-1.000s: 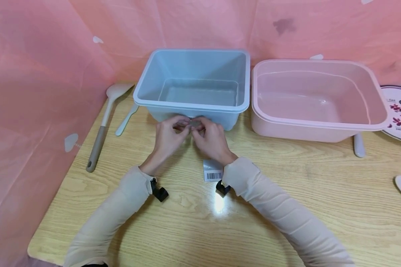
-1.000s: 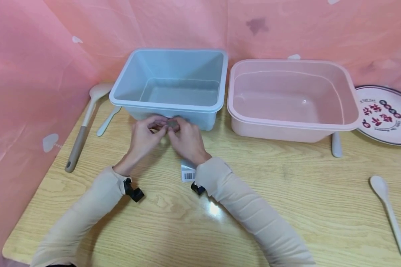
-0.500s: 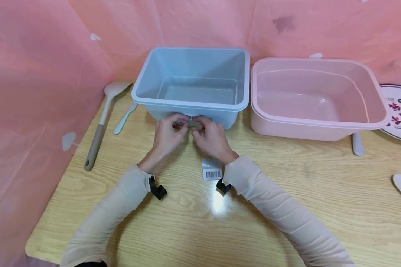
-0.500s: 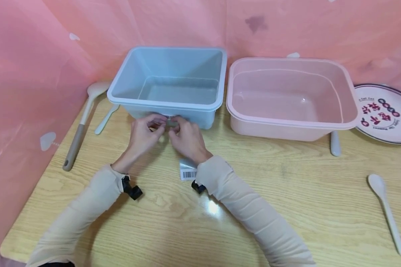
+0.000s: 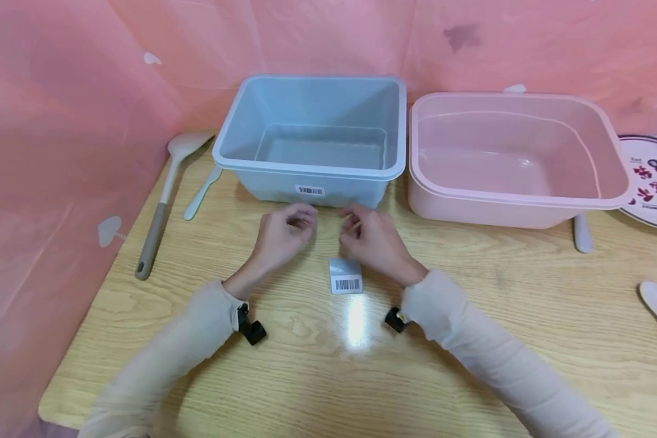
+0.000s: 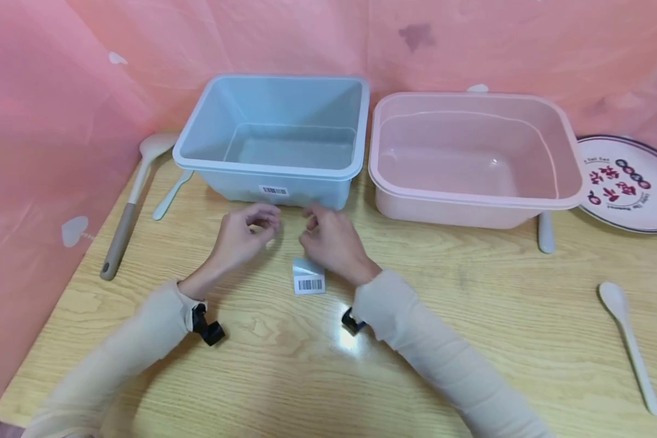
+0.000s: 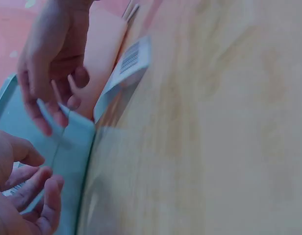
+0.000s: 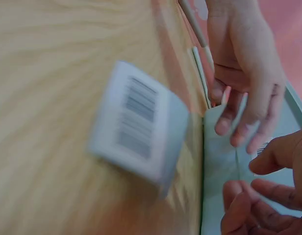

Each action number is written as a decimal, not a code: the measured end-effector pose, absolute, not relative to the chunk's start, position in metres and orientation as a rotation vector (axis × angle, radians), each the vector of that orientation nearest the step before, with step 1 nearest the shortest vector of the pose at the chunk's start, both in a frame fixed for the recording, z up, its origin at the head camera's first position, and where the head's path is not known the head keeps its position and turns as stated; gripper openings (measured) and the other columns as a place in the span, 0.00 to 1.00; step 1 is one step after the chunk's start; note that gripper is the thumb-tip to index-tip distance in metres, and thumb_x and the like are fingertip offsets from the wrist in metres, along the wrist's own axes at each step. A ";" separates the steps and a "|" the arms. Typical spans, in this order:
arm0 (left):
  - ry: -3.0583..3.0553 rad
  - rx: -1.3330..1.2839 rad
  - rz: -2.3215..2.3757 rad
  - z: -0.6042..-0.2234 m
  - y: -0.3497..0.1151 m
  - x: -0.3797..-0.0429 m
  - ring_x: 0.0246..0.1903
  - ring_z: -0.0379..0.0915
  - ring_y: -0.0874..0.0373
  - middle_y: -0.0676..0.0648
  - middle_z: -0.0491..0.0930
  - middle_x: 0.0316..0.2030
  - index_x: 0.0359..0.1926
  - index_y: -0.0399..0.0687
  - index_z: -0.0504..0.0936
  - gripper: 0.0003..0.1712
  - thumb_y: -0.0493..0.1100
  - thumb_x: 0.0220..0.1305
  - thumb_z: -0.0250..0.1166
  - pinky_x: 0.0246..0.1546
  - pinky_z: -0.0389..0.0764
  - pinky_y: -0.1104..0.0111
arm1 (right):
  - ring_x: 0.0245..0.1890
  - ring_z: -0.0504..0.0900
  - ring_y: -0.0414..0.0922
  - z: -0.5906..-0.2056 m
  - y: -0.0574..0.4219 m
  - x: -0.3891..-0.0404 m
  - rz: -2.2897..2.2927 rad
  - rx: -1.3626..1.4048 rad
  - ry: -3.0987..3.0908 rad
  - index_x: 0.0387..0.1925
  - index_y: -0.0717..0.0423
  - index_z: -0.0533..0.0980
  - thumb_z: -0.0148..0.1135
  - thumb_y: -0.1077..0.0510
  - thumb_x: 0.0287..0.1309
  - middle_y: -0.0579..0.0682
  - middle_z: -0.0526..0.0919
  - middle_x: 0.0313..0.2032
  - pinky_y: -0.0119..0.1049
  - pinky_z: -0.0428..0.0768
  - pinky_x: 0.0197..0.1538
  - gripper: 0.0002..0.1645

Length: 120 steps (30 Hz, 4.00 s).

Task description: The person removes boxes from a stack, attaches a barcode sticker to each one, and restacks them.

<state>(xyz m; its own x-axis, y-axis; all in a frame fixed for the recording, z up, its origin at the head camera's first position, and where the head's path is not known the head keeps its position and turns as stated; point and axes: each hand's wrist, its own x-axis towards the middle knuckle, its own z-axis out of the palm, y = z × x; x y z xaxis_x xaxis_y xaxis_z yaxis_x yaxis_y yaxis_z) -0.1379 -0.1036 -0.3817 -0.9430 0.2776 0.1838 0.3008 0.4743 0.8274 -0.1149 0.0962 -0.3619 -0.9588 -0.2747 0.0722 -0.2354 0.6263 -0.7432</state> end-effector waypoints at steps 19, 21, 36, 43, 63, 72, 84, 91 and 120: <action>-2.843 -0.591 -1.901 -0.392 -0.099 -0.067 0.38 0.83 0.54 0.41 0.85 0.39 0.48 0.39 0.80 0.16 0.31 0.56 0.66 0.41 0.83 0.72 | 0.25 0.79 0.36 -0.389 0.121 -0.040 -1.296 -0.313 2.800 0.43 0.59 0.78 0.67 0.63 0.53 0.50 0.87 0.31 0.26 0.77 0.28 0.14; -2.873 -0.596 -1.862 -0.393 -0.095 -0.066 0.37 0.83 0.56 0.42 0.85 0.39 0.47 0.39 0.81 0.16 0.31 0.56 0.66 0.39 0.83 0.73 | 0.25 0.79 0.36 -0.390 0.120 -0.039 -1.326 -0.298 2.774 0.42 0.59 0.78 0.68 0.63 0.52 0.51 0.87 0.32 0.26 0.77 0.28 0.14; -2.630 -0.400 -2.251 -0.385 -0.081 -0.069 0.39 0.79 0.56 0.38 0.82 0.41 0.47 0.37 0.81 0.17 0.28 0.54 0.67 0.46 0.82 0.68 | 0.33 0.83 0.40 -0.386 0.121 -0.038 -1.803 -0.079 2.505 0.39 0.62 0.81 0.69 0.64 0.55 0.58 0.85 0.34 0.26 0.82 0.36 0.09; -2.477 -0.416 -2.331 -0.374 -0.074 -0.064 0.37 0.78 0.58 0.35 0.81 0.39 0.45 0.32 0.81 0.15 0.25 0.53 0.66 0.42 0.82 0.71 | 0.29 0.84 0.40 -0.374 0.122 -0.030 -1.713 -0.215 2.629 0.41 0.57 0.81 0.70 0.60 0.54 0.54 0.85 0.34 0.30 0.83 0.30 0.12; -2.478 -0.533 -2.315 -0.359 -0.063 -0.056 0.36 0.80 0.58 0.37 0.84 0.37 0.43 0.33 0.83 0.14 0.26 0.53 0.65 0.40 0.84 0.68 | 0.32 0.78 0.43 -0.353 0.118 -0.026 -1.299 -0.982 3.276 0.33 0.60 0.85 0.75 0.68 0.44 0.51 0.82 0.32 0.31 0.79 0.30 0.10; -2.439 -0.548 -2.373 -0.355 -0.061 -0.054 0.36 0.81 0.56 0.36 0.84 0.38 0.43 0.31 0.83 0.13 0.25 0.54 0.64 0.40 0.84 0.68 | 0.31 0.79 0.41 -0.352 0.117 -0.024 -1.365 -0.934 3.268 0.30 0.59 0.85 0.76 0.68 0.43 0.49 0.82 0.31 0.28 0.79 0.30 0.09; -2.479 -0.570 -2.402 -0.356 -0.062 -0.053 0.36 0.81 0.59 0.35 0.84 0.39 0.44 0.30 0.82 0.14 0.26 0.54 0.66 0.40 0.85 0.67 | 0.31 0.80 0.40 -0.352 0.122 -0.023 -1.444 -0.944 3.201 0.28 0.57 0.85 0.77 0.70 0.39 0.47 0.84 0.30 0.28 0.81 0.31 0.11; -2.541 -0.525 -2.396 -0.354 -0.063 -0.051 0.39 0.82 0.57 0.37 0.84 0.42 0.46 0.31 0.82 0.13 0.31 0.59 0.64 0.41 0.84 0.70 | 0.32 0.81 0.40 -0.357 0.125 -0.022 -1.490 -0.906 3.143 0.27 0.55 0.84 0.76 0.70 0.41 0.46 0.84 0.30 0.32 0.81 0.31 0.11; -2.444 -0.125 -2.558 -0.356 -0.063 -0.058 0.35 0.82 0.61 0.34 0.84 0.39 0.40 0.26 0.83 0.10 0.28 0.57 0.64 0.37 0.85 0.69 | 0.38 0.78 0.41 -0.358 0.134 -0.013 -1.423 -1.106 2.970 0.32 0.56 0.81 0.67 0.64 0.56 0.47 0.81 0.36 0.25 0.78 0.41 0.02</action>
<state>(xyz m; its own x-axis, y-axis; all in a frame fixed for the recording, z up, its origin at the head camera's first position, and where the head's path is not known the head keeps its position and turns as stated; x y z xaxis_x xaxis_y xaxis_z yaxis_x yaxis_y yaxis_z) -0.0579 -0.0634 -0.3557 -0.9194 0.3268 -0.2187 -0.2334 -0.0058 0.9724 -0.0129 0.1336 -0.3582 -0.7482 -0.3958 0.5324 -0.6630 0.4764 -0.5775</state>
